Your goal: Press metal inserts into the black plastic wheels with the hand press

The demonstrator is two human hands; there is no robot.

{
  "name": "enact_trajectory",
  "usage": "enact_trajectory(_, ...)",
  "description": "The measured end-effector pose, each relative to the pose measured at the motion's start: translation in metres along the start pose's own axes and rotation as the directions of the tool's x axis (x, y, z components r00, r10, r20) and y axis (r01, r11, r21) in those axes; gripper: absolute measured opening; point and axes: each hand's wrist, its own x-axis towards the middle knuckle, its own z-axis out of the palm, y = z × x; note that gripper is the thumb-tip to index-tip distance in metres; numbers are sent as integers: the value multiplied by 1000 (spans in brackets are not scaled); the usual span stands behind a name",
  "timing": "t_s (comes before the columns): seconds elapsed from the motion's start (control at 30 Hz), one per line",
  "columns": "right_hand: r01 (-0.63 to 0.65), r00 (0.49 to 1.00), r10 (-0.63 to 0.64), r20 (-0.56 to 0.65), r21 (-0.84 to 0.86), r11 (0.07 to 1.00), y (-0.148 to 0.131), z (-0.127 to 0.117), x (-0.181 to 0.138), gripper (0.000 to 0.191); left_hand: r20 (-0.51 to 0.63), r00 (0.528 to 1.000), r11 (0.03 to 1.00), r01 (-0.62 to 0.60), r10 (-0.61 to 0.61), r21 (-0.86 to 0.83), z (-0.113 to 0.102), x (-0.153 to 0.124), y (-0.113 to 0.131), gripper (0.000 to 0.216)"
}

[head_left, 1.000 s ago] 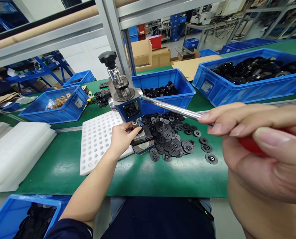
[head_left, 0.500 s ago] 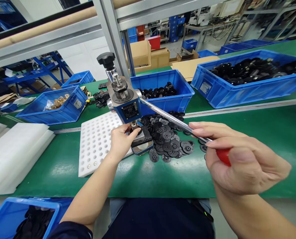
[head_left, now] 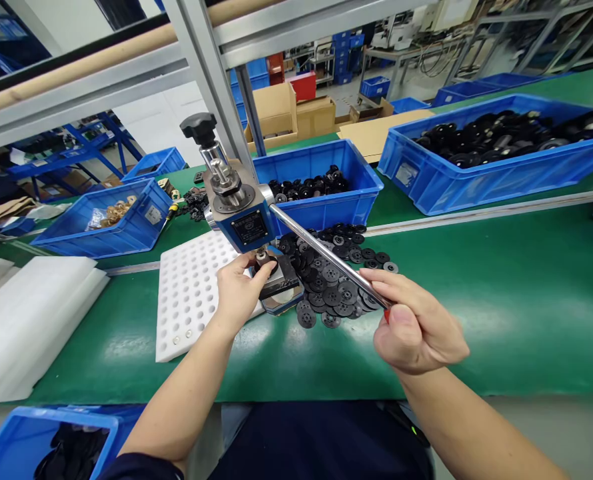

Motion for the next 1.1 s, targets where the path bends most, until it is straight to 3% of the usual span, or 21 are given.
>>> enact_trajectory(0.2,-14,999,11,-40,-64,998,-8,-2,4,31,-29,999,999,20,-21,-35,2,-2,-1,21)
enact_trajectory(0.53,28,986,-21,-164,42,999,21,16,-33,29,-10,1000,1000,19,-19,3,3,-2,-8,21)
enact_trajectory(0.8,35,998,-35,47,15,999,-3,-2,-2,36,-40,997,997,61,-63,-44,3,-1,2,23)
enact_trajectory(0.97,-28,998,30,56,-50,998,0,-4,-11,34,-58,996,998,60,-61,-17,8,-1,-4,23)
enact_trajectory(1.1,-38,999,38,3,27,999,10,5,-23,38,-71,995,998,66,-67,-20,10,-4,-9,24)
